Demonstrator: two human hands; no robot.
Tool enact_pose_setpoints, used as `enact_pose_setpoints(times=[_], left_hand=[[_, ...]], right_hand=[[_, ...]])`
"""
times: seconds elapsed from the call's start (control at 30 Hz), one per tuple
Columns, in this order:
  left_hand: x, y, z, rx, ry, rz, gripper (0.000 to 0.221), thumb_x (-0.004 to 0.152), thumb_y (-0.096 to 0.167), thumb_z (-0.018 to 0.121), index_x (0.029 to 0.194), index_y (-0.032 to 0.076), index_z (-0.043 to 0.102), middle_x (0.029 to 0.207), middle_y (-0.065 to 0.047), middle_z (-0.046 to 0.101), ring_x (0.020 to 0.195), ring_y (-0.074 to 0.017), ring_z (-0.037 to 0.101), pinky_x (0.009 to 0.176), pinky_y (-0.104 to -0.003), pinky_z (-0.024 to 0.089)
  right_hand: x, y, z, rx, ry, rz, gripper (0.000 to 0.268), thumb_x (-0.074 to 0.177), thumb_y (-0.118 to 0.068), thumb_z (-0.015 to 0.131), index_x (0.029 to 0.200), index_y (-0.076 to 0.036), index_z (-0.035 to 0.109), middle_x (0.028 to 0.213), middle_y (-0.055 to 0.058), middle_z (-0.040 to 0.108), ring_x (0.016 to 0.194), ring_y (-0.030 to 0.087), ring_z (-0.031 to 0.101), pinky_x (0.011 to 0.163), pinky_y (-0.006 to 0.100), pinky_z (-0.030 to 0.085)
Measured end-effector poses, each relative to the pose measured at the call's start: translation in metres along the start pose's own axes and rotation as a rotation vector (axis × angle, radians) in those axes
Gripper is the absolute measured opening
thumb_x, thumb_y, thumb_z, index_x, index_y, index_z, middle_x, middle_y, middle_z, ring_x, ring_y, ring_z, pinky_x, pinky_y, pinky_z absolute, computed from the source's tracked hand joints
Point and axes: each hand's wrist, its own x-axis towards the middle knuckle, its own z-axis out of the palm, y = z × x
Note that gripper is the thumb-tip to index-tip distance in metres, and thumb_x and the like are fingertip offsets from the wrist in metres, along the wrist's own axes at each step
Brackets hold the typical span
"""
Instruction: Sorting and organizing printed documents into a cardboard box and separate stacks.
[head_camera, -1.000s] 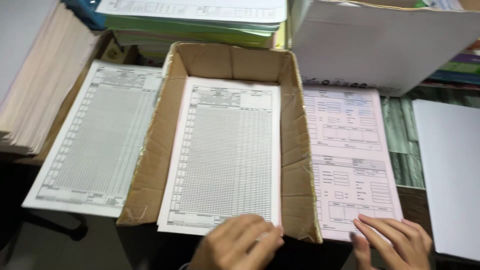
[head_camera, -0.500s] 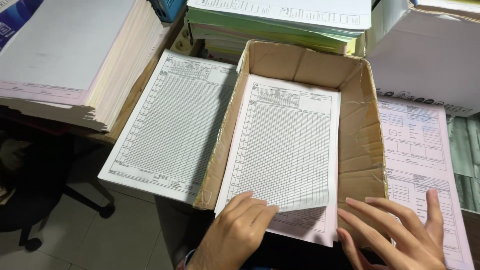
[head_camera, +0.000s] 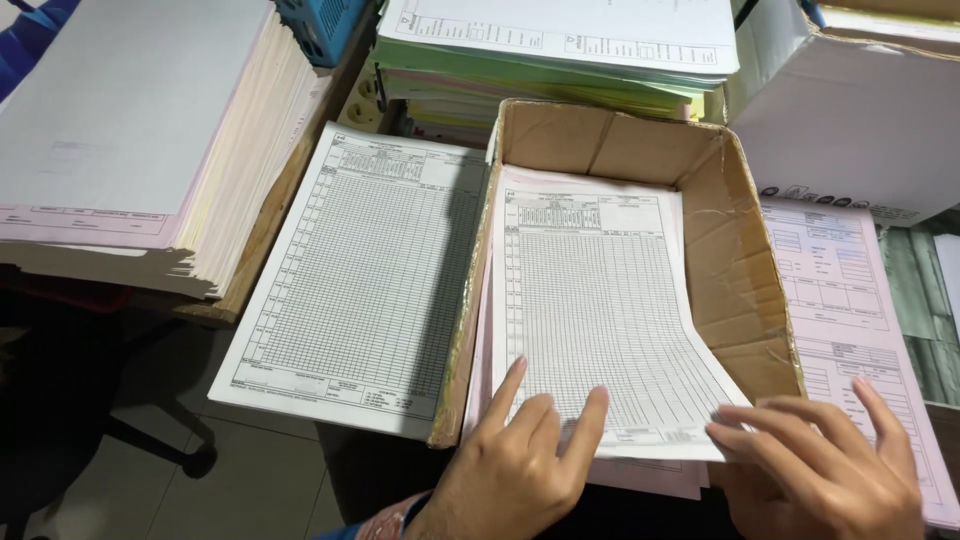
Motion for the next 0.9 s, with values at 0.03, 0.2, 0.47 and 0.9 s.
enact_pose_setpoints(times=[0.03, 0.2, 0.47, 0.9], left_hand=[[0.001, -0.005, -0.002, 0.023, -0.015, 0.013, 0.031, 0.097, -0.008, 0.050, 0.113, -0.001, 0.076, 0.064, -0.005, 0.049, 0.061, -0.0187, 0.049, 0.106, -0.056, 0.055], [0.032, -0.026, -0.049, 0.078, 0.035, 0.235, 0.028, 0.107, -0.001, 0.048, 0.111, 0.000, 0.076, 0.083, -0.019, 0.069, 0.092, -0.0326, 0.071, 0.112, -0.047, 0.061], [0.021, -0.064, -0.111, 0.047, 0.011, 0.226, 0.027, 0.113, 0.006, 0.053, 0.115, -0.001, 0.079, 0.104, -0.023, 0.078, 0.106, -0.0321, 0.077, 0.114, -0.044, 0.060], [-0.076, -0.155, -0.154, 0.137, -0.048, -0.108, 0.014, 0.094, -0.008, 0.070, 0.106, -0.004, 0.076, 0.109, -0.021, 0.074, 0.107, -0.0358, 0.071, 0.101, -0.056, 0.057]], right_hand=[[-0.007, -0.001, -0.003, -0.045, -0.063, 0.017, 0.078, 0.076, -0.082, 0.030, 0.101, -0.027, 0.078, 0.099, -0.009, 0.076, 0.103, 0.019, 0.071, 0.126, 0.067, 0.035], [-0.051, -0.009, 0.035, -0.024, -0.174, 0.051, 0.026, 0.087, -0.039, 0.050, 0.104, -0.033, 0.070, 0.121, -0.020, 0.070, 0.108, 0.012, 0.067, 0.128, 0.059, 0.035], [-0.006, -0.043, 0.033, 0.165, -0.050, 0.019, 0.062, 0.089, -0.066, 0.035, 0.131, -0.030, 0.064, 0.134, -0.010, 0.070, 0.128, 0.015, 0.064, 0.126, 0.052, 0.039], [0.127, -0.180, 0.033, 0.439, 0.214, -0.139, 0.011, 0.086, -0.006, 0.081, 0.087, -0.015, 0.074, 0.103, 0.006, 0.078, 0.096, 0.026, 0.075, 0.114, 0.058, 0.045]])
